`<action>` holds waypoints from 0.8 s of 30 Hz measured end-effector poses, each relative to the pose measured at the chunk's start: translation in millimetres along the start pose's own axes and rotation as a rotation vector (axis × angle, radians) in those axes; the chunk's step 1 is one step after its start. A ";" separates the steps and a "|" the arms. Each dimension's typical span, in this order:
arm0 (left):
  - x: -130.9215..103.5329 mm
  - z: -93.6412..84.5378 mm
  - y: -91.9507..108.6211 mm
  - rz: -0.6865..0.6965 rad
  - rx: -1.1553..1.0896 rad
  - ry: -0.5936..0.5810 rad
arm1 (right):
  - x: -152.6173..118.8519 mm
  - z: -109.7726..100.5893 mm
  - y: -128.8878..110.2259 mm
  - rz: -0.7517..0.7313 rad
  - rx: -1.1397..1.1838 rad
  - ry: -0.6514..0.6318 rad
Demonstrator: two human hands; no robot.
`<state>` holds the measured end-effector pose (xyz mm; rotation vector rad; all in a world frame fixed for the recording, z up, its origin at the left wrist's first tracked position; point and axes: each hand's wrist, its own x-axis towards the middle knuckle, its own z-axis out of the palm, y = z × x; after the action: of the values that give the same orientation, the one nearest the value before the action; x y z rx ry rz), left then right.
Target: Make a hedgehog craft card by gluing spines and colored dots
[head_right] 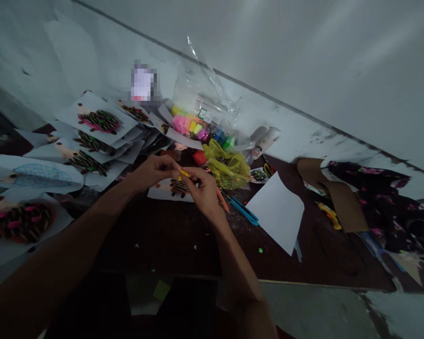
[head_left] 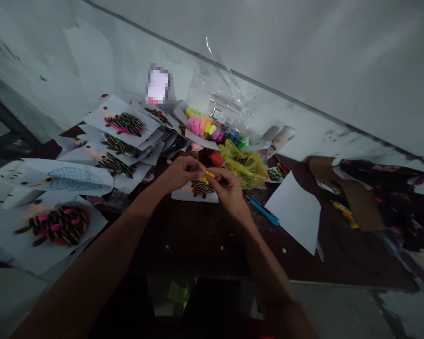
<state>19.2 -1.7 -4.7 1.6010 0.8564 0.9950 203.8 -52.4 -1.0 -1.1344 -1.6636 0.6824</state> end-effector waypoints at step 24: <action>-1.8 -0.2 12.7 -0.221 -0.378 0.009 | 7.4 -6.6 -4.9 0.203 0.256 0.112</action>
<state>19.0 -6.2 7.4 1.1570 0.7781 0.9411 207.4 -48.2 8.5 -1.1421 -1.3351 0.9158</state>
